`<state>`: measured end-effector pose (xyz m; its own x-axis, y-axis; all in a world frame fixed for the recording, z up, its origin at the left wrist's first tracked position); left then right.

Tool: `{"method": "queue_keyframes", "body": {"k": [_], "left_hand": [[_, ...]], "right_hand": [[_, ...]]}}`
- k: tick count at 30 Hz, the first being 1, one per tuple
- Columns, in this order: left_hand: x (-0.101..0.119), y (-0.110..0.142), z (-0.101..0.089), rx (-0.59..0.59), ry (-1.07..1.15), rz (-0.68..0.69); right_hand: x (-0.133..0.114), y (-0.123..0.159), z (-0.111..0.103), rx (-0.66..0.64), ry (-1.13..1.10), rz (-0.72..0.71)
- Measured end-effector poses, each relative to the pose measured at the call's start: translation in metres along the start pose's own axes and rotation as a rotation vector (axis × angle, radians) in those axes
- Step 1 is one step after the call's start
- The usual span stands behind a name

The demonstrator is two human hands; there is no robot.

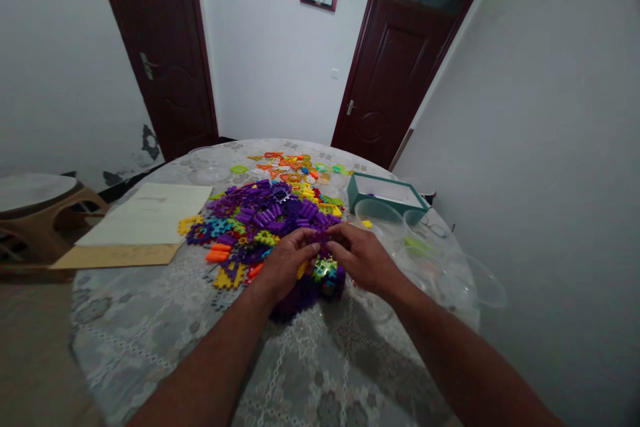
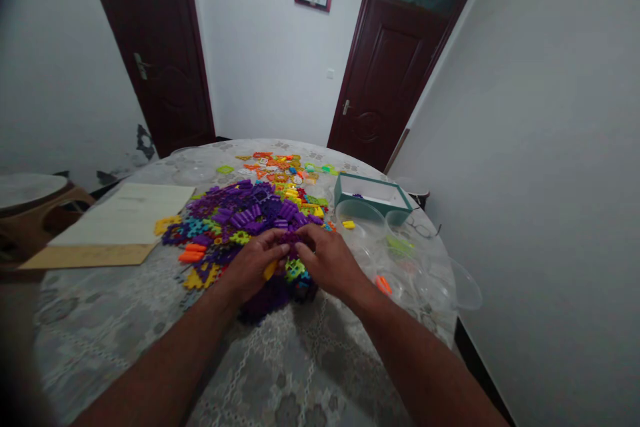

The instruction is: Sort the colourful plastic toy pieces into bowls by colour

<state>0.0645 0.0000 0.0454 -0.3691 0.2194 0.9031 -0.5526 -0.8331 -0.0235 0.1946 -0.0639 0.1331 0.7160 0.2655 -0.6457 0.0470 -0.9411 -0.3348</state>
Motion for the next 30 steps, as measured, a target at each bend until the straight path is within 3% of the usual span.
{"method": "queue_keyframes", "body": {"k": [4,7,9,11,13,18,22,24,26,30], "left_hand": [[-0.001,0.001,-0.003,0.053,0.176,-0.065],[-0.001,0.002,-0.006,0.065,0.401,-0.140],[0.001,0.002,-0.008,0.058,0.499,-0.161],[0.003,0.002,-0.011,0.057,0.555,-0.154],[0.004,0.002,-0.012,0.057,0.581,-0.139],[0.004,0.003,-0.012,0.047,0.512,-0.091],[0.005,0.003,-0.011,0.051,0.395,-0.073],[0.005,0.003,-0.011,0.052,0.374,-0.080],[0.004,0.002,-0.010,0.056,0.363,-0.088],[0.004,0.003,-0.004,0.000,0.333,-0.095]], "right_hand": [[0.024,-0.006,-0.012,-0.068,-0.123,0.114],[0.044,-0.016,-0.025,-0.213,-0.197,0.208],[0.060,-0.026,-0.037,-0.294,-0.174,0.264],[0.078,-0.041,-0.054,-0.294,-0.118,0.312],[0.099,-0.059,-0.076,-0.172,-0.064,0.362],[0.142,-0.091,-0.137,0.348,0.040,0.455],[0.150,-0.092,-0.156,0.493,0.092,0.436],[0.142,-0.081,-0.151,0.492,0.105,0.417],[0.121,-0.064,-0.130,0.405,0.114,0.351],[0.043,-0.015,-0.050,0.075,0.105,0.043]]}}
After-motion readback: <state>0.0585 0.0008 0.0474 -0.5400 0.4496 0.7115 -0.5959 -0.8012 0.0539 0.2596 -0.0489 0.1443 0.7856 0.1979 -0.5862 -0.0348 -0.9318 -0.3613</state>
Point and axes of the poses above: each hand's wrist, its own y-axis away from the middle knuckle, its own z-axis out of the palm, x = y × z, the point moved 7 cm from there along -y, towards the middle knuckle, and after that the axes turned 3 degrees about y, right-handed, at the moved point
